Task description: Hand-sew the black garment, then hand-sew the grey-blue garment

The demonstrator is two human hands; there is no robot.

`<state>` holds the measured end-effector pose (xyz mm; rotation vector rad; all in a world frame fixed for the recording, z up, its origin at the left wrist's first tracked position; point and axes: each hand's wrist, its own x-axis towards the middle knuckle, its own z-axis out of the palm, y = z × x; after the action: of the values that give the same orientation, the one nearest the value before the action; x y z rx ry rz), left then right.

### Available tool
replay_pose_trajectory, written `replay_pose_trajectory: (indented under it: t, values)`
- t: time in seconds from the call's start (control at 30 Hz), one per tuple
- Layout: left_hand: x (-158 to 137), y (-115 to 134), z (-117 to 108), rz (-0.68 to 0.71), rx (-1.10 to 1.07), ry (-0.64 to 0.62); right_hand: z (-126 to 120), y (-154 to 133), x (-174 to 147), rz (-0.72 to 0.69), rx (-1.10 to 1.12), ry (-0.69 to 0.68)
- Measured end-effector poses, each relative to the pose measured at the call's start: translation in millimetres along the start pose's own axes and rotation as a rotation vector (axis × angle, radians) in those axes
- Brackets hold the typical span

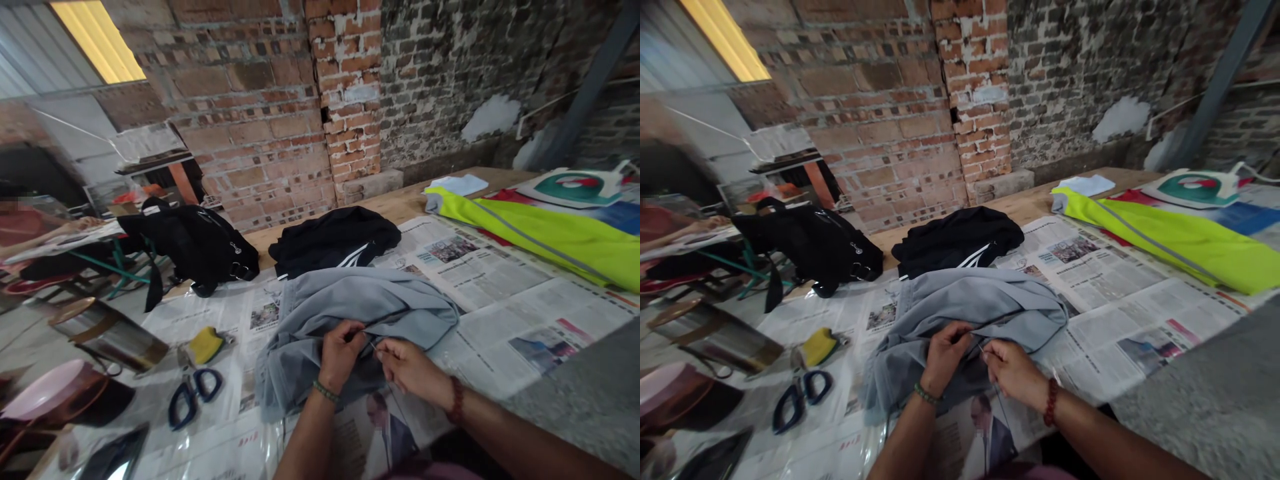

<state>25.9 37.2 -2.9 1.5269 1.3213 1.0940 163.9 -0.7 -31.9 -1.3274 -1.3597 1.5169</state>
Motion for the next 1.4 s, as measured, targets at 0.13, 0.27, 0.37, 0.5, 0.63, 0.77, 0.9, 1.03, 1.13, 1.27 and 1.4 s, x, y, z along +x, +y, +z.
replay_pose_trajectory:
  t: [0.13,0.27,0.37,0.5,0.63,0.77,0.9,1.03,1.13,1.27,1.4]
  values:
    - [0,-3,0,0.036,0.032,0.009,2,0,6,-0.029,0.004,0.053]
    - [-1,-4,0,0.080,0.085,-0.002,2,1,8,-0.056,0.013,0.071]
    - [-1,-3,0,0.121,0.113,-0.004,2,0,9,-0.051,0.016,0.074]
    - [-2,-4,-1,0.158,0.138,-0.001,3,-2,8,-0.036,0.035,0.070]
    - [-2,-4,-1,0.165,0.151,0.001,2,-2,7,-0.041,0.040,0.064]
    - [-2,-4,-1,0.180,0.160,-0.019,3,3,9,-0.050,0.039,0.075]
    - [-2,-3,0,0.204,0.172,-0.034,2,6,12,-0.117,0.007,0.096]
    - [-3,0,2,0.258,0.168,-0.059,1,2,17,-0.160,-0.024,0.147]
    - [-3,-1,3,0.288,0.176,-0.062,2,-4,18,-0.156,-0.051,0.149]
    - [-3,-3,2,0.284,0.213,-0.016,6,-8,10,-0.242,-0.182,0.211]
    - [-3,-3,2,0.330,0.226,-0.006,-6,-11,-5,-0.417,-0.507,0.345]
